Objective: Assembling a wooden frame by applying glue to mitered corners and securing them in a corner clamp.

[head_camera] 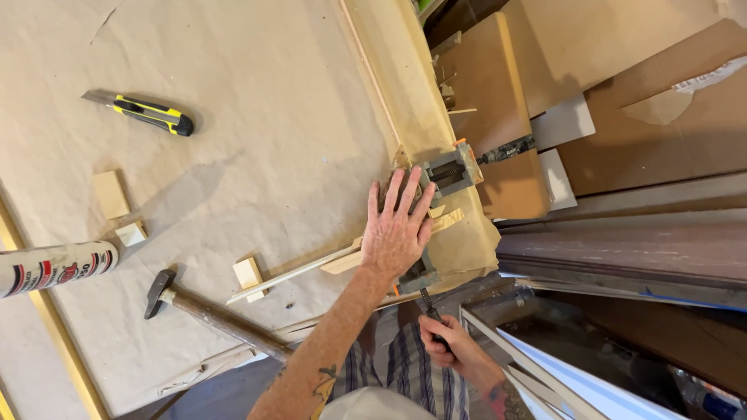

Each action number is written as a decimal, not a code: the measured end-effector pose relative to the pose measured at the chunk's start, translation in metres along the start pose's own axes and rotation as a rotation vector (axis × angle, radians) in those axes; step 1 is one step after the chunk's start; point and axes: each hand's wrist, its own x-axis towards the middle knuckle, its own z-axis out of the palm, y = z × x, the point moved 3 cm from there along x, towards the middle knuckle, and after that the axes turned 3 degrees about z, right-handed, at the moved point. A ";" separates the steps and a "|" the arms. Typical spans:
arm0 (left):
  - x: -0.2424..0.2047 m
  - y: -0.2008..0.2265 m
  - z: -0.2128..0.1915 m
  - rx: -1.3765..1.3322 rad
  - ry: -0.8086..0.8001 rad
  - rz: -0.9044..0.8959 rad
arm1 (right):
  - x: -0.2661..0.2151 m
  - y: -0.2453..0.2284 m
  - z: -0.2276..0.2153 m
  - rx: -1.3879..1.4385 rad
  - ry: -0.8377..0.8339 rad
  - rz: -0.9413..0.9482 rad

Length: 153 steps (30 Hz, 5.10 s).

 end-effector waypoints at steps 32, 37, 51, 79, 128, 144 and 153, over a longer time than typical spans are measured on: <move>0.002 -0.002 0.006 0.001 -0.200 -0.025 | -0.048 -0.001 0.005 -0.583 0.864 -0.080; -0.004 -0.007 0.004 0.016 -0.094 -0.045 | -0.032 0.029 -0.021 -0.966 1.007 -0.282; -0.070 -0.107 -0.026 -0.535 -0.079 -0.363 | -0.028 -0.124 0.068 -1.075 0.915 -0.696; -0.066 -0.135 -0.039 -0.909 -1.096 -0.815 | 0.010 -0.119 0.084 -1.090 0.947 -1.102; -0.068 -0.124 -0.023 -0.932 -1.014 -0.784 | 0.005 -0.128 0.092 -1.083 0.874 -1.203; -0.081 -0.126 -0.010 -1.098 -0.848 -0.722 | 0.002 -0.133 0.094 -0.956 0.914 -1.206; -0.077 -0.124 -0.010 -1.126 -0.863 -0.757 | 0.002 -0.134 0.092 -0.965 0.919 -1.183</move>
